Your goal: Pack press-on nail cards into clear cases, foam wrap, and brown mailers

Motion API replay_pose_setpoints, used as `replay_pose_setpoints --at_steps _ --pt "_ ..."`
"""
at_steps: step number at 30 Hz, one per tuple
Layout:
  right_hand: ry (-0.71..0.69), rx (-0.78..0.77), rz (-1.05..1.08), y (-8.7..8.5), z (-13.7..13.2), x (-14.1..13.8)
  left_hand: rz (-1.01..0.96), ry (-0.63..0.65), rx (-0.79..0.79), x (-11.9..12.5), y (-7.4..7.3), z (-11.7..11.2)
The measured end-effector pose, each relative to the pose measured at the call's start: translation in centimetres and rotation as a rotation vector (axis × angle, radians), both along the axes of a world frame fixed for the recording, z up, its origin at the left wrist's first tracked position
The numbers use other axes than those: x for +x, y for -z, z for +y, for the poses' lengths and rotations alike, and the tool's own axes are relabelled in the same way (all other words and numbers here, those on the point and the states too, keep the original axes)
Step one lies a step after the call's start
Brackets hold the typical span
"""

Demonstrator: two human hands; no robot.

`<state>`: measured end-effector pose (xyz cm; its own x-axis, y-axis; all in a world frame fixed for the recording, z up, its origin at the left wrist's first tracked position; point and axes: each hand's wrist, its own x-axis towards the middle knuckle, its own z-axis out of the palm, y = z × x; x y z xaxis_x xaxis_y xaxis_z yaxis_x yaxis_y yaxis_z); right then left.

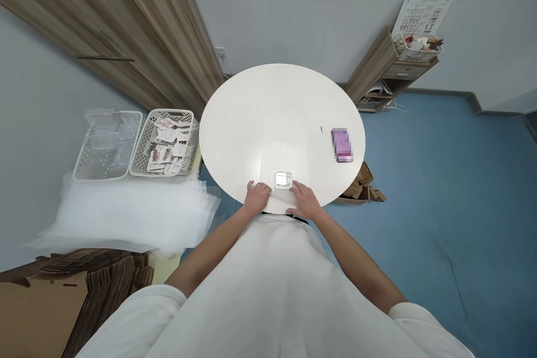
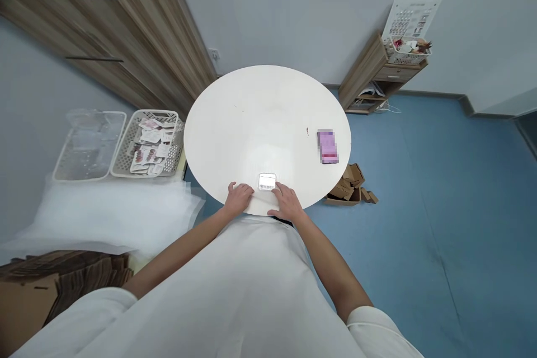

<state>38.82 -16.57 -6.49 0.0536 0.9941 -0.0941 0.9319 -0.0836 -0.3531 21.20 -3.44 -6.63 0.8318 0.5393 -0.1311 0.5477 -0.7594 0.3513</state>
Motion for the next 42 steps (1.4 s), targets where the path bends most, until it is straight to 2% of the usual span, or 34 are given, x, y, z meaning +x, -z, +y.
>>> replay_pose_setpoints --at_steps 5,10,14,17,21,23,26,29,33,37,42 --pt "0.234 -0.038 0.144 0.5 -1.0 -0.1 -0.038 -0.052 -0.133 -0.9 0.2 1.3" --pt "0.444 -0.113 0.236 0.3 0.3 0.2 -0.054 -0.214 -0.327 -0.2 0.3 3.3" --pt "0.595 -0.137 0.181 0.5 1.9 0.3 0.013 -0.306 -0.323 0.9 0.3 4.3" --pt "0.640 -0.152 0.105 1.0 2.7 0.0 0.083 -0.291 -0.238 1.6 0.2 4.1" --pt "0.578 -0.045 -0.057 1.3 3.3 -0.7 -0.004 -0.179 -0.022 2.1 0.1 3.2" --pt "0.449 0.023 -0.133 1.2 3.5 -0.9 -0.066 -0.076 0.065 2.3 0.2 3.0" --pt "0.179 0.032 -0.157 0.9 3.7 -0.8 -0.085 0.134 0.106 2.4 0.2 3.2" --pt "0.064 0.016 -0.132 0.4 3.8 -0.5 -0.070 0.251 0.103 2.3 0.1 3.4" --pt "0.007 -0.008 -0.070 0.2 4.2 -0.2 -0.060 0.291 0.055 2.5 -0.3 3.5" --pt "0.024 -0.073 -0.028 0.3 5.0 -0.1 -0.017 0.256 -0.044 3.4 -0.6 3.3" --pt "0.014 -0.144 0.088 -1.2 4.5 -1.0 -0.017 0.215 -0.202 2.7 -1.6 3.0"
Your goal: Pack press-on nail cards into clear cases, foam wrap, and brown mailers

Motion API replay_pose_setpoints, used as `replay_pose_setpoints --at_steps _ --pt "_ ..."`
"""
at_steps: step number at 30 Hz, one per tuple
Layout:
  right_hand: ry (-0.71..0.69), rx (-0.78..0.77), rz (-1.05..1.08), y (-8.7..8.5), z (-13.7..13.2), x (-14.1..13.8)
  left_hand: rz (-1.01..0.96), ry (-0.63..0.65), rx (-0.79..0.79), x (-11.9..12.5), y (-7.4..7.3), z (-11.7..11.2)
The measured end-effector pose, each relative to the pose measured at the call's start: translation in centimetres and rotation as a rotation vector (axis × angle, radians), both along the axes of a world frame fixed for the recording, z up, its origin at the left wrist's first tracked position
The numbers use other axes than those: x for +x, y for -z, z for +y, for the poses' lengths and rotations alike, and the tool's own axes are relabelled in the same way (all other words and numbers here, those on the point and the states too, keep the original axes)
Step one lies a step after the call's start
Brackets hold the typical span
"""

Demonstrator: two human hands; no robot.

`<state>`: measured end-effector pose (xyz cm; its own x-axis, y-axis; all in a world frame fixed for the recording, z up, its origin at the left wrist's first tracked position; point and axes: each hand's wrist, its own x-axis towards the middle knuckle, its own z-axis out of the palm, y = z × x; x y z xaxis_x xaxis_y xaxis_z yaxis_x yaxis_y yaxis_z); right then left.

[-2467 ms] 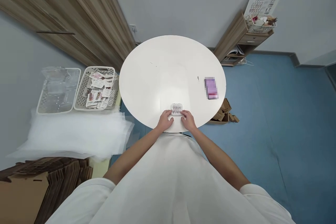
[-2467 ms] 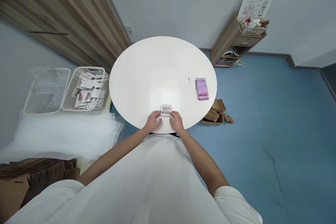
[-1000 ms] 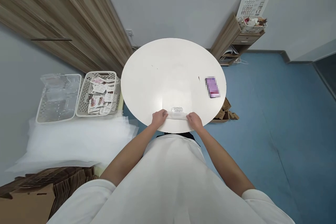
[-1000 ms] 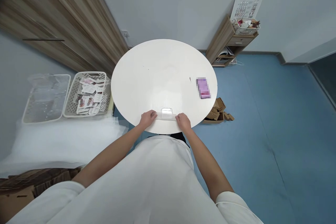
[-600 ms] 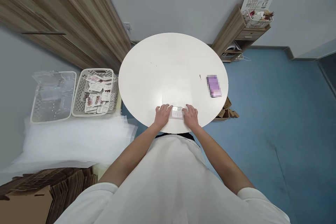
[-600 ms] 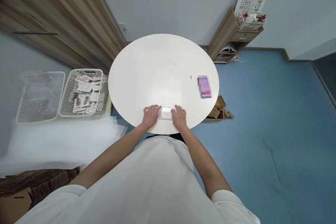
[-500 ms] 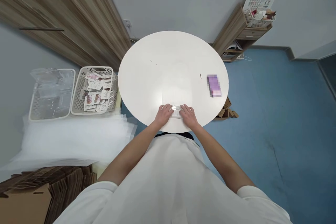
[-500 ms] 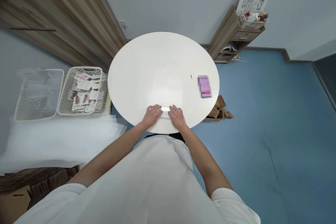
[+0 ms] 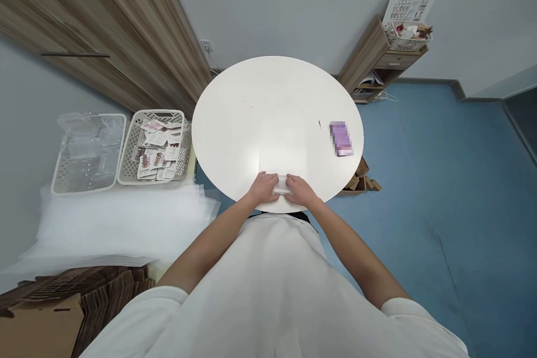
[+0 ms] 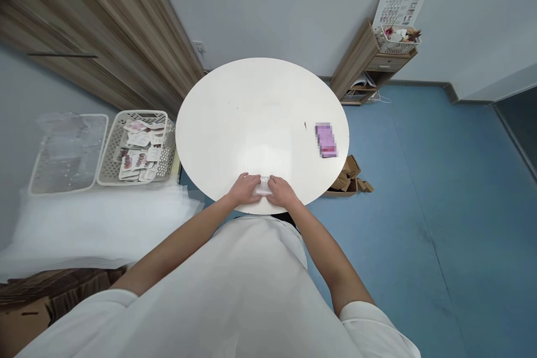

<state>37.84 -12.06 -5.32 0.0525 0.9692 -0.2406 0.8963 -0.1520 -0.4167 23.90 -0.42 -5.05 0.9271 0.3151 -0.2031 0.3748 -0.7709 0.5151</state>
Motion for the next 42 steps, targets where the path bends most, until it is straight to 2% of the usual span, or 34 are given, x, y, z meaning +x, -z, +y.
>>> replay_pose_setpoints --at_steps 6,12,16,18,22,26,29,33,35,36,38,40,42 --pt "0.031 -0.088 0.148 -2.0 -1.7 -0.8 0.081 -0.036 -0.184 -1.8 -1.1 -0.4" --pt "0.174 -0.006 0.215 -2.2 0.3 0.9 -0.029 -0.089 -0.154 -0.3 -1.0 1.3" --pt "0.255 -0.092 0.260 -1.9 1.8 1.8 -0.032 -0.133 -0.272 0.5 -0.4 2.4" --pt "0.321 -0.105 0.303 -1.6 2.1 2.0 -0.018 -0.200 -0.325 0.6 0.0 2.8" --pt "0.471 -0.123 0.391 -0.7 1.9 2.4 0.033 -0.346 -0.425 0.7 1.3 3.3" --pt "0.537 -0.109 0.454 0.5 1.5 3.1 0.020 -0.422 -0.518 0.6 2.6 3.8" --pt "0.621 -0.043 0.417 1.4 0.9 3.7 0.018 -0.451 -0.489 0.4 3.0 4.1" --pt "0.735 0.069 0.204 1.7 -0.3 3.8 0.029 -0.441 -0.276 0.1 2.3 3.8" --pt "0.713 0.154 0.053 1.5 -0.7 3.4 -0.002 -0.405 -0.122 0.0 1.6 3.4" --pt "0.658 0.188 -0.003 1.3 -0.8 3.1 -0.023 -0.370 -0.052 -0.1 1.1 3.1" --pt "0.453 0.209 -0.043 0.9 -0.8 2.4 -0.052 -0.255 0.039 -0.1 0.4 2.4" --pt "0.201 0.183 -0.021 0.7 -0.5 1.7 -0.043 -0.127 0.065 0.0 -0.1 1.7" --pt "0.042 0.145 -0.004 0.8 0.0 1.2 0.000 -0.061 0.065 0.1 -0.3 1.2"
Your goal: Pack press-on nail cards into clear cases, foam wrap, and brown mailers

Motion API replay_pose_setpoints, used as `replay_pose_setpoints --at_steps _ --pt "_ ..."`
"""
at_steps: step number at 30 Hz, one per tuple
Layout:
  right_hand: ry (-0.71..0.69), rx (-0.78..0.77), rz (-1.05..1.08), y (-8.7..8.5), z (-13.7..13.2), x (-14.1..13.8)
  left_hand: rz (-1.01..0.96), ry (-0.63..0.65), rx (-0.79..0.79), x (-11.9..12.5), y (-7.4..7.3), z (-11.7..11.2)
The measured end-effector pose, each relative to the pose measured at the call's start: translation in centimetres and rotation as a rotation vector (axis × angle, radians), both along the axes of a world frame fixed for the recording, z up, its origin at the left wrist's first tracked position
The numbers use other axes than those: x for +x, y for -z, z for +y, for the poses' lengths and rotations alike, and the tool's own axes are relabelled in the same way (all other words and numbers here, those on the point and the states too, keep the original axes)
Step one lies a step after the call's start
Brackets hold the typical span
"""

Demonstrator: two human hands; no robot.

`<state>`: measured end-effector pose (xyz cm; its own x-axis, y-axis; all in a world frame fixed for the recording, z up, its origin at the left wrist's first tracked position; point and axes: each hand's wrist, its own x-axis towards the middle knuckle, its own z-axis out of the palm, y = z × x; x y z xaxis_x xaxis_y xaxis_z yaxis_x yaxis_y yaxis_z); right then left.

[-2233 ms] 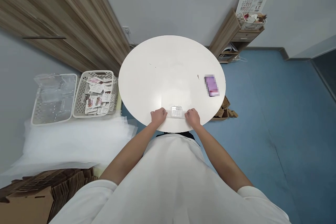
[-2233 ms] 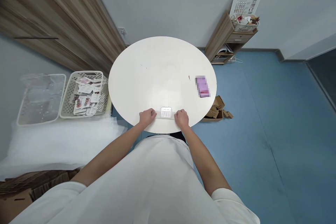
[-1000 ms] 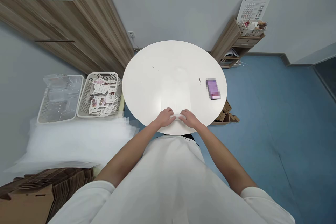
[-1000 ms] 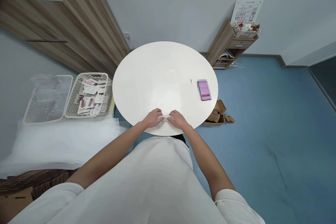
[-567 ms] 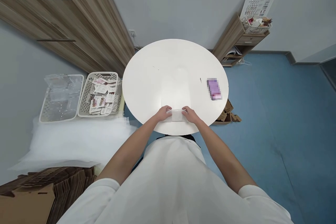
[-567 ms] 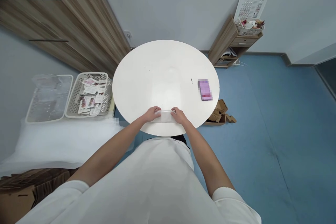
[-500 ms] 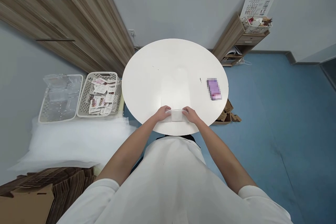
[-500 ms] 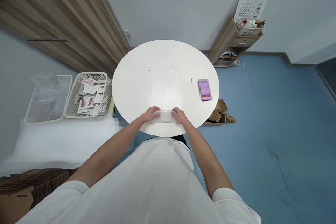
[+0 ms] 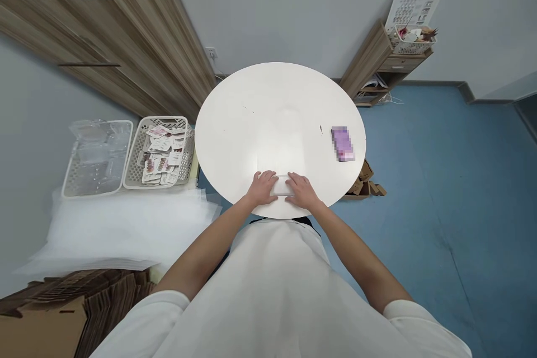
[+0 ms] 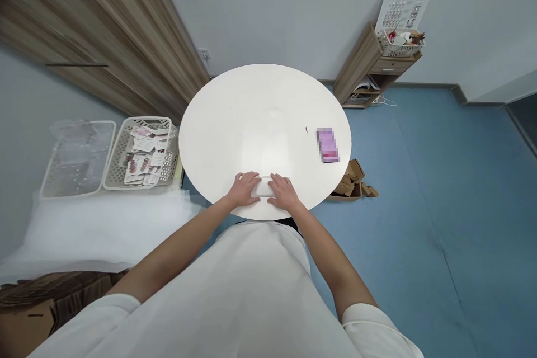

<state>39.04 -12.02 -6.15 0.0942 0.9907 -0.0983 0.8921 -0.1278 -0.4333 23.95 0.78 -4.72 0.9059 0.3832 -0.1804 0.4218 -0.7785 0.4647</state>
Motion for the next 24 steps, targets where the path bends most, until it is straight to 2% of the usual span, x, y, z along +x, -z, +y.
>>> replay_pose_setpoints --at_steps 2,5,11,14,18,22,24 --pt "-0.029 -0.028 -0.008 0.2 0.5 -0.3 0.029 0.013 -0.007 0.1 0.1 -0.2" --pt "-0.002 -0.059 -0.013 0.0 0.6 -0.6 -0.001 0.022 -0.030 -0.1 0.3 -0.1" --pt "0.011 -0.233 0.187 -2.3 -1.1 -0.9 0.048 0.051 -0.226 -1.4 -0.2 0.1" --pt "0.039 -0.229 0.243 -2.9 -1.4 -0.8 0.011 0.037 -0.268 -1.6 -0.5 0.1" --pt "0.166 -0.162 0.294 -2.7 -0.2 -0.1 -0.056 -0.079 -0.342 -1.3 -0.1 1.0" --pt "0.335 -0.200 0.345 -2.0 1.4 0.9 -0.068 -0.260 -0.476 -1.4 0.8 2.5" --pt "0.407 -0.222 0.389 -1.6 1.9 1.3 -0.055 -0.352 -0.491 -1.6 1.4 3.1"
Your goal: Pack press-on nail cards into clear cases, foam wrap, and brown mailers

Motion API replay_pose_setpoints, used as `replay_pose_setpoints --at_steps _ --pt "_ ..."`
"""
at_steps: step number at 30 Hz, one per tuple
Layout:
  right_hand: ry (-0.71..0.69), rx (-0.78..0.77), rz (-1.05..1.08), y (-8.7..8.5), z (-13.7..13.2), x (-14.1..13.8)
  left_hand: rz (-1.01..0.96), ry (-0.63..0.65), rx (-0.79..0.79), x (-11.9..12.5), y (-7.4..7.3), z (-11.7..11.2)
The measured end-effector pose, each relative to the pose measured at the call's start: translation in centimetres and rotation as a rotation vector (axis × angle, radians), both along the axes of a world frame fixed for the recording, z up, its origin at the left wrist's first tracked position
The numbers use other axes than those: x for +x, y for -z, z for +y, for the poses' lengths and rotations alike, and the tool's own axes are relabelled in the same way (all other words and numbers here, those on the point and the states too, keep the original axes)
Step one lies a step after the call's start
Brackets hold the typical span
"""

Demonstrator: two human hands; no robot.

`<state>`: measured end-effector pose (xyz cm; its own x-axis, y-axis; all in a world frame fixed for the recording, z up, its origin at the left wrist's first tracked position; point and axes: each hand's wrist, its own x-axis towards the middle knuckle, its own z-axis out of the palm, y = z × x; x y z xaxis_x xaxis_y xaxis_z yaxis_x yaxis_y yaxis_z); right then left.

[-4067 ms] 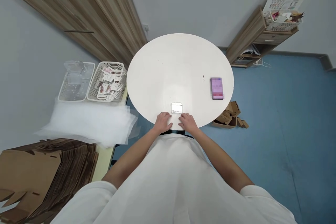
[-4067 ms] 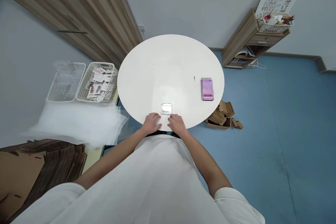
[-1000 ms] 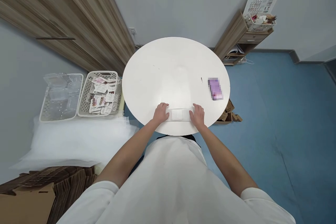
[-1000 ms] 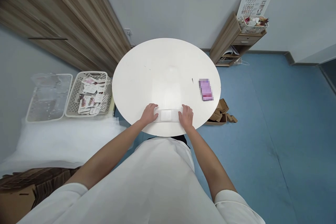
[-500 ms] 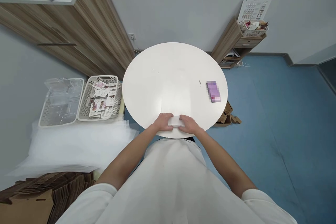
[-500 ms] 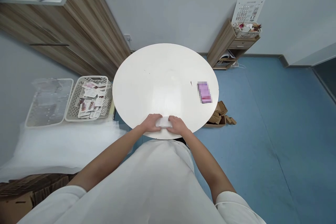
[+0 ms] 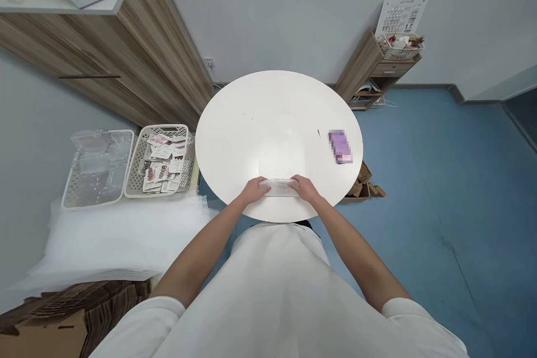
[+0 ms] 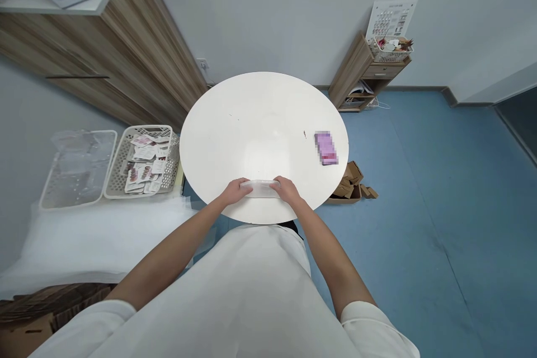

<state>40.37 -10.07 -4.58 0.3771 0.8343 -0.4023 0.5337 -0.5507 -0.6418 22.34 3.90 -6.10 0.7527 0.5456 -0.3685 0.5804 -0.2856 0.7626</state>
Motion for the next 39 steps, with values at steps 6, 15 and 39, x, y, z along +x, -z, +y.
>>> replay_pose_setpoints --at_steps 6,15,39 --pt "0.227 0.001 0.009 1.7 0.4 0.8 0.107 -0.177 0.051 -0.3 1.4 0.6" --pt "0.318 0.072 -0.352 2.6 -1.1 0.3 0.109 -0.247 0.292 -0.2 1.4 -0.2" --pt "-0.357 0.137 -0.363 1.5 -3.0 -3.0 -0.041 0.402 0.461 -0.3 -0.3 -2.8"
